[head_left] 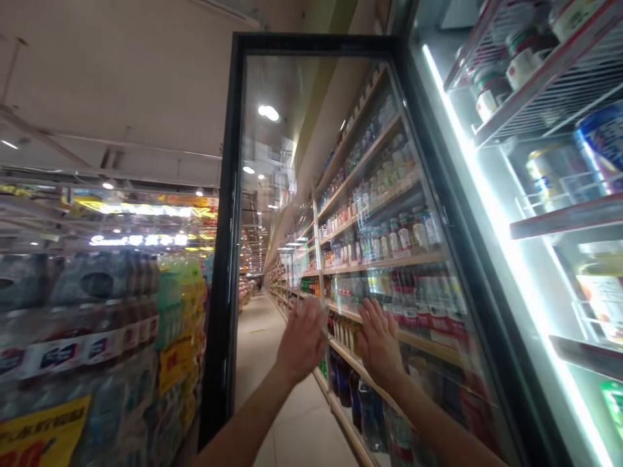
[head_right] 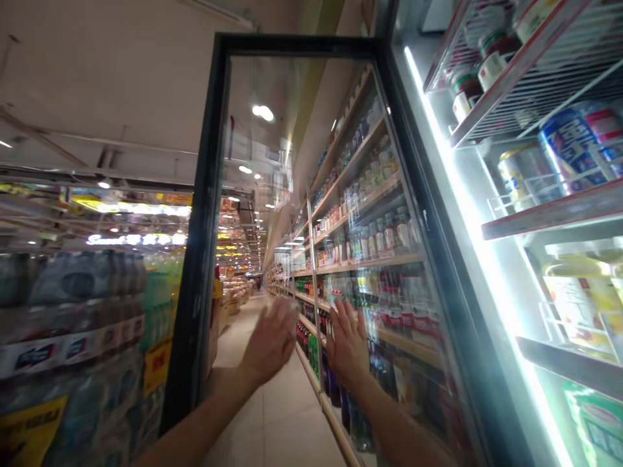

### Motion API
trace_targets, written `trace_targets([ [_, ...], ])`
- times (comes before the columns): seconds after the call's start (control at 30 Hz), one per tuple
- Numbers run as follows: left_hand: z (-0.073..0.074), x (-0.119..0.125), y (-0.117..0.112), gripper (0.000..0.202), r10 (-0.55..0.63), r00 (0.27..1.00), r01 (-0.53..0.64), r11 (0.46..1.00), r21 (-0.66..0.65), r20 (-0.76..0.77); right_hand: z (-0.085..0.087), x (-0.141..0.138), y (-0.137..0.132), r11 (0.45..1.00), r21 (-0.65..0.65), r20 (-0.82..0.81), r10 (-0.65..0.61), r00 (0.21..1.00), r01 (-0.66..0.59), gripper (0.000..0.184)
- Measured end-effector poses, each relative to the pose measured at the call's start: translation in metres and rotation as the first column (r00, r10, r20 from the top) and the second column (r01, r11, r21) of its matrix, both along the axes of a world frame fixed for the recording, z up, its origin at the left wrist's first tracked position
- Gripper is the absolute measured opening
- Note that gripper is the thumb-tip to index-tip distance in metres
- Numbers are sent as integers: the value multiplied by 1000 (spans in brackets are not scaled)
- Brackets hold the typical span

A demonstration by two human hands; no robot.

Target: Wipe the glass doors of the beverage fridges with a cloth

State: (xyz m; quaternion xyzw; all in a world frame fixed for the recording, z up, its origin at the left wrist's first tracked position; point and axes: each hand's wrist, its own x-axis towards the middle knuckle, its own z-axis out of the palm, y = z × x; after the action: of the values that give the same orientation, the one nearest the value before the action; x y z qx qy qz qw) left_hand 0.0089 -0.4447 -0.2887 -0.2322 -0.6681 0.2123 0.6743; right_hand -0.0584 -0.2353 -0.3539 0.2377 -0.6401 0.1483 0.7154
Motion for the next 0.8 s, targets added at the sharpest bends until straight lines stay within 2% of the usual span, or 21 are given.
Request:
trace_targets([
  [0.03, -5, 0, 3, 48, 10, 997, 1, 988, -157, 74, -1, 0, 0, 1000, -6, 8, 0, 1000, 0, 52],
  [0.07, -6, 0, 4, 48, 23, 994, 2, 974, -226, 110, -1, 0, 1, 1000, -2, 13, 0, 1000, 0, 52],
  [0.1, -3, 1, 2, 47, 28, 994, -7, 980, -197, 105, -2, 1, 3, 1000, 6, 12, 3, 1000, -3, 52],
  [0.13, 2, 2, -1, 47, 26, 997, -21, 997, -77, 66, -1, 2, 4, 1000, 13, 11, 10, 1000, -10, 53],
  [0.17, 8, 3, -4, 48, 20, 1000, -21, 995, 96, 8, -1, 5, 3, 999, 23, 9, 26, 1000, -26, 54],
  [0.2, 14, 2, -6, 50, 15, 999, -3, 967, 255, -46, 1, 9, 1, 997, 42, 1, 57, 998, -57, 55],
  [0.23, 18, 1, -5, 52, 4, 997, 24, 934, 356, -76, 4, 15, -4, 991, 74, -9, 111, 994, -110, 56],
  [0.27, 18, -1, -3, 54, -18, 997, 46, 919, 392, -75, 7, 23, -13, 976, 118, -19, 186, 982, -183, 57],
  [0.37, 5, -7, 11, 52, -102, 993, 80, 957, 279, 65, 21, 47, -49, 864, 226, -2, 463, 886, -451, 57],
  [0.43, -7, -4, 12, 52, -124, 982, 90, 971, 223, 142, 29, 58, -77, 799, 200, 33, 572, 819, -566, 57],
  [0.47, -11, 0, 8, 55, -125, 977, 89, 975, 205, 171, 32, 61, -89, 789, 187, 51, 588, 808, -586, 56],
  [0.53, -14, 13, -11, 64, -119, 965, 85, 985, 148, 234, 35, 61, -109, 812, 173, 80, 553, 829, -558, 55],
  [0.6, -14, 27, -35, 72, -109, 959, 79, 989, 125, 262, 35, 57, -124, 863, 164, 97, 468, 878, -478, 54],
  [0.7, -19, 40, -65, 77, -73, 967, 25, 981, 194, 243, 34, 52, -136, 924, 142, 111, 343, 933, -356, 54],
  [0.8, -31, 37, -77, 85, -3, 977, -49, 969, 241, 213, 35, 50, -139, 945, 159, 131, 268, 954, -287, 56],
])
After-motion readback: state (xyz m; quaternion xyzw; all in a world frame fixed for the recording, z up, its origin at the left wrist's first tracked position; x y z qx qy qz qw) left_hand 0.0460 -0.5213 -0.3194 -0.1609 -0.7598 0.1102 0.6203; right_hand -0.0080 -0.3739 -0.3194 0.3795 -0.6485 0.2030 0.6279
